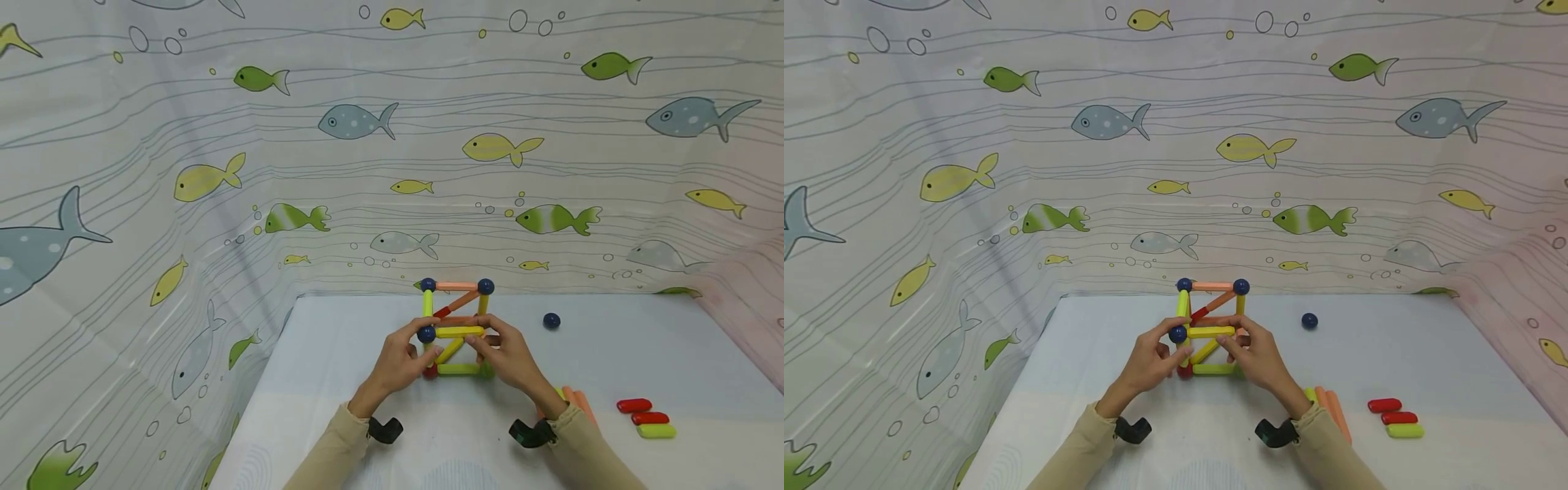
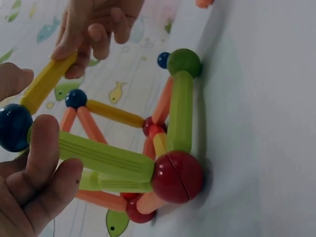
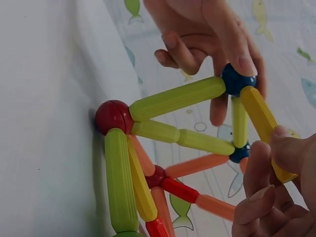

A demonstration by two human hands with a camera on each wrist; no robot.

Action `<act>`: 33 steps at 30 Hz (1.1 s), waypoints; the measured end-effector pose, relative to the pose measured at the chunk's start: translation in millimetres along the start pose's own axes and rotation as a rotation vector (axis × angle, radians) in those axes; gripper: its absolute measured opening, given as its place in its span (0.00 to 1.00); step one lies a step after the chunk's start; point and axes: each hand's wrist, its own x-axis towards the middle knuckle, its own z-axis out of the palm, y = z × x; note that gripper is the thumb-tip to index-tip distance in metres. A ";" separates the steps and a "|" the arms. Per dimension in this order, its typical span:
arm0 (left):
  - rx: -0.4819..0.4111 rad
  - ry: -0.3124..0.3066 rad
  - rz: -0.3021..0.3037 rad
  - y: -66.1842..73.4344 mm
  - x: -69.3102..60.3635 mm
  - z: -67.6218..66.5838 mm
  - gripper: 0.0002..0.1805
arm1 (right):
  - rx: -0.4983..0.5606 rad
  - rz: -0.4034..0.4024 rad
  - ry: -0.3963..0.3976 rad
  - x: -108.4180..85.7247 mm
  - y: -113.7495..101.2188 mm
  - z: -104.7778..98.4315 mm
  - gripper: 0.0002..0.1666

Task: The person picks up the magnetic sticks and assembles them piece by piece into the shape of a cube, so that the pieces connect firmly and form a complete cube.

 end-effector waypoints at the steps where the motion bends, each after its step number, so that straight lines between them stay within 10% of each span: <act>1: -0.005 -0.001 -0.015 0.2 2.3 0.4 0.25 | 0.007 -0.006 0.000 0.1 -0.3 -0.4 0.19; 13: -0.100 0.046 -0.193 10.2 9.5 2.9 0.11 | 0.005 0.025 -0.143 5.5 1.7 -21.8 0.30; 16: -0.135 0.041 -0.225 11.4 8.6 2.8 0.13 | -0.095 0.034 -0.125 8.2 9.2 -49.7 0.33; 23: -0.202 0.024 -0.276 14.2 7.6 -1.0 0.16 | -0.528 0.148 0.191 1.5 57.2 -116.4 0.32; 28: -0.227 0.027 -0.283 13.3 6.8 -1.2 0.16 | -0.680 0.316 0.104 0.0 84.2 -128.7 0.38; 33: -0.248 0.023 -0.282 12.4 7.8 2.8 0.16 | -0.686 0.320 0.091 0.9 92.6 -129.0 0.33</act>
